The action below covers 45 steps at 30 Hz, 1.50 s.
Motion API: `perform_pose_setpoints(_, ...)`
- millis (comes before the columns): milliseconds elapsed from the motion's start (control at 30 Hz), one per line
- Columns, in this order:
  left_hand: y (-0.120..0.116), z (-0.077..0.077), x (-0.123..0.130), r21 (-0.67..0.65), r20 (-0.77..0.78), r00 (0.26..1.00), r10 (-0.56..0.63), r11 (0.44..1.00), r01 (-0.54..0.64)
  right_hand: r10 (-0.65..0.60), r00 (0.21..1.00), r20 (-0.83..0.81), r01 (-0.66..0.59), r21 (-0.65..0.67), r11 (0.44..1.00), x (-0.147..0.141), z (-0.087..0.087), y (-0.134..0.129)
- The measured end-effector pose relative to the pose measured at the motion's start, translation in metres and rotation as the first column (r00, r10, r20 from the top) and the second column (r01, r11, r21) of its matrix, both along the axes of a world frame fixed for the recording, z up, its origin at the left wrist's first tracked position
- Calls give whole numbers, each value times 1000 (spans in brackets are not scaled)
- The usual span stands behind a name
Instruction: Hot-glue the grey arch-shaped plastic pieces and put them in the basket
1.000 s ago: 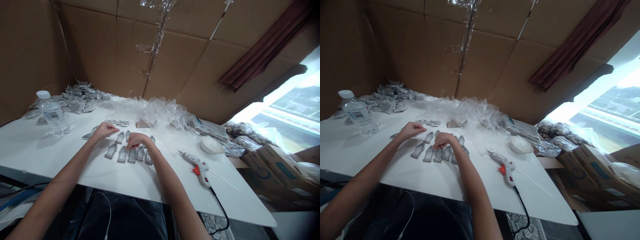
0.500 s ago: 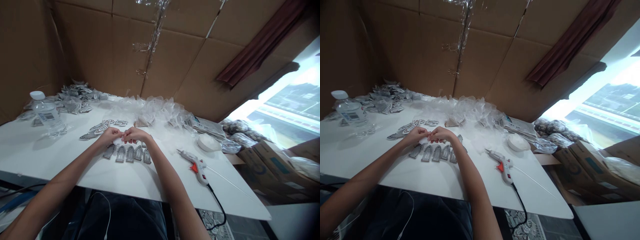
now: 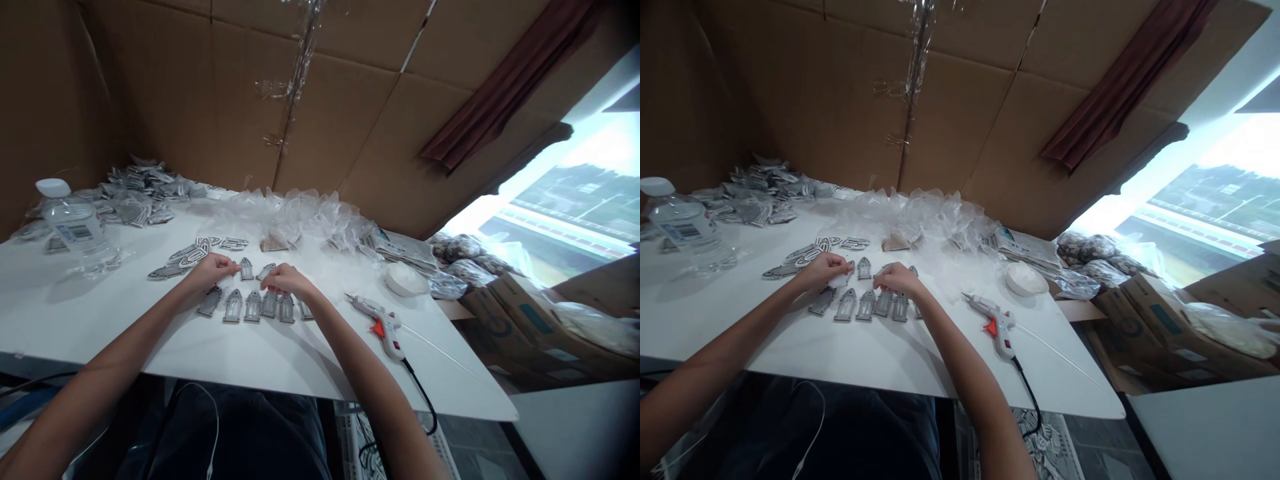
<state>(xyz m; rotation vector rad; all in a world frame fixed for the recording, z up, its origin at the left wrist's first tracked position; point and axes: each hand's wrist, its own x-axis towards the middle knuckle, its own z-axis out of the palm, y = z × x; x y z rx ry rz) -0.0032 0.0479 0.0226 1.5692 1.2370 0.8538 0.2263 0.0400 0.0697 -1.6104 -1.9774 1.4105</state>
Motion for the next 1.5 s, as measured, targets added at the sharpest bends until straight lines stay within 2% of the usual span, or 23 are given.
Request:
perform_pose_setpoints(67,3,0,-1,-3,1,1000,12,1000,-12,-108,994,37,106,41,994,4,-7,-16)
perform_pose_setpoints(167,6,-1,-2,-4,4,1000,25,1000,-25,-210,975,74,202,107,974,2,-16,-41)
perform_pose_setpoints(333,5,1,-3,14,5,1000,28,1000,-28,-256,963,79,237,197,951,-14,-31,-63)
perform_pose_setpoints(433,4,2,-3,25,2,1000,27,999,-27,-245,967,64,227,211,951,-18,-37,-63)
perform_pose_setpoints(567,4,2,-3,28,2,1000,26,999,-26,-230,973,-7,228,181,957,-8,-36,-60)
perform_pose_setpoints(700,3,4,-3,22,3,1000,26,999,-27,-321,946,-42,323,197,926,7,-36,-64)
perform_pose_setpoints(833,1,3,0,16,-1,1000,13,1000,-13,-374,926,-46,375,206,904,9,-43,-69)
perform_pose_setpoints(1033,-3,3,4,25,0,1000,10,1000,-10,-332,941,-68,339,187,922,-7,-49,-73)
perform_pose_setpoints(1233,-3,5,5,24,7,1000,1,1000,-1,-316,949,15,299,282,912,-21,-48,-82)
perform_pose_setpoints(1400,-3,6,3,23,-8,1000,-11,1000,11,-292,956,35,264,331,906,-14,-44,-79)
perform_pose_setpoints(1500,-5,6,3,30,-17,1000,-12,999,13,-345,937,59,306,342,888,-5,-45,-76)
